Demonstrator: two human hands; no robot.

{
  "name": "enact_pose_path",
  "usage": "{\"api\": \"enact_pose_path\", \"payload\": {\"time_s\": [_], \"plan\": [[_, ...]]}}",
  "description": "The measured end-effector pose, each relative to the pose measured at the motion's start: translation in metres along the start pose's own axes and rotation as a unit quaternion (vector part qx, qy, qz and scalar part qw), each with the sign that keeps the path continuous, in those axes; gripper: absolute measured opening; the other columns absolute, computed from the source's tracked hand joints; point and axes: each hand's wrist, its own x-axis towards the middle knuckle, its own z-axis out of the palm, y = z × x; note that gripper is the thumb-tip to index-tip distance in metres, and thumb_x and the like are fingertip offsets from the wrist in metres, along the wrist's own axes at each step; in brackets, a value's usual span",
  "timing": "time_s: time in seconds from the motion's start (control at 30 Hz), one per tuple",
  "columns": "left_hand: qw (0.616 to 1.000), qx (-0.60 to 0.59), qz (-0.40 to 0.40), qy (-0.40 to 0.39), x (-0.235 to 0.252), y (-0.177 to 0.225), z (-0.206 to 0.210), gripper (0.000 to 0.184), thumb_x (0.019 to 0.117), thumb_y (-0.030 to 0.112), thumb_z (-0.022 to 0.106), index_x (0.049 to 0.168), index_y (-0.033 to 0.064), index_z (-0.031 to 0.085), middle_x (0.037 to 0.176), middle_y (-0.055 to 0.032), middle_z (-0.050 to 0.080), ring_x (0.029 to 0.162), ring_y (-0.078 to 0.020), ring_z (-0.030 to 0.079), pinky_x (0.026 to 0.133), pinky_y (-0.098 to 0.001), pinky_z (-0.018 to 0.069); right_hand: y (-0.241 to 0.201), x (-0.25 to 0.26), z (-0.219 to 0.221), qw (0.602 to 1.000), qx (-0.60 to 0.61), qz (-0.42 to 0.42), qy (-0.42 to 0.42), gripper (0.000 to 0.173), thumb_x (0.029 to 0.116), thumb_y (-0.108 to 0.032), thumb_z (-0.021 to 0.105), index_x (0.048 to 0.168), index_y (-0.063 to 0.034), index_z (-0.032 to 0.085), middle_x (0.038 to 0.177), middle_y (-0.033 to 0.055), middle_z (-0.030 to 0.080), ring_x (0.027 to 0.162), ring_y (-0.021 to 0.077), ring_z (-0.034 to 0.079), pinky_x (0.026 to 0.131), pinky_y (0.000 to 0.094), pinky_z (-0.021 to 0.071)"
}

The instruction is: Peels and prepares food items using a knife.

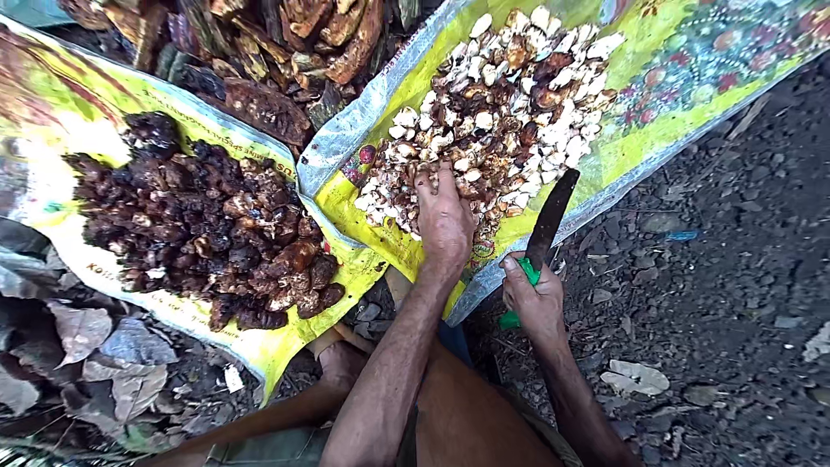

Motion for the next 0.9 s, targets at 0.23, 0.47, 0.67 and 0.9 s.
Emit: {"api": "enact_pose_path", "payload": {"time_s": [0.23,0.47,0.67,0.9], "plan": [[0.997,-0.009,0.048,-0.056,0.020,0.029,0.027,0.077,0.0927,0.006,0.067,0.160,0.0193,0.030,0.145,-0.0337,0.034,0.090,-0.0398,0.066,0.065,-0.0470,0.0604,-0.003,-0.005,-0.012,0.998,0.046,0.006,0.051,0.018,0.1046,-0.029,0.053,0.101,-0.0142,0.063,0.054,-0.0104,0.040,0.039,0.0028,0.037,0.038,0.0210,0.0358],[0.993,-0.013,0.041,-0.105,0.048,0.063,0.044,0.074,0.0941,0.006,0.067,0.159,0.0145,0.033,0.151,-0.0342,0.031,0.103,-0.0425,0.066,0.075,-0.0496,0.0616,-0.010,-0.008,-0.009,0.994,0.084,0.018,0.068,0.019,0.1056,-0.027,0.051,0.101,-0.0129,0.063,0.051,-0.0095,0.040,0.038,0.0027,0.036,0.036,0.0204,0.0350],[0.988,0.018,0.119,-0.094,0.045,0.053,0.043,0.067,0.0930,0.010,0.070,0.154,0.0141,0.043,0.159,-0.0256,0.029,0.123,-0.0445,0.056,0.082,-0.0536,0.0591,-0.009,-0.014,-0.009,0.992,0.094,0.009,0.081,0.019,0.1049,-0.027,0.052,0.101,-0.0129,0.064,0.050,-0.0085,0.041,0.037,0.0036,0.037,0.036,0.0213,0.0362],[0.966,0.171,0.161,-0.112,0.026,0.012,0.017,0.046,0.0988,0.016,0.060,0.144,0.0088,0.056,0.163,-0.0122,0.036,0.147,-0.0373,0.036,0.113,-0.0541,0.0363,0.002,-0.020,-0.003,0.994,0.070,0.047,0.068,0.020,0.1042,-0.028,0.051,0.101,-0.0117,0.062,0.050,-0.0090,0.039,0.037,0.0037,0.037,0.037,0.0217,0.0357]]}}
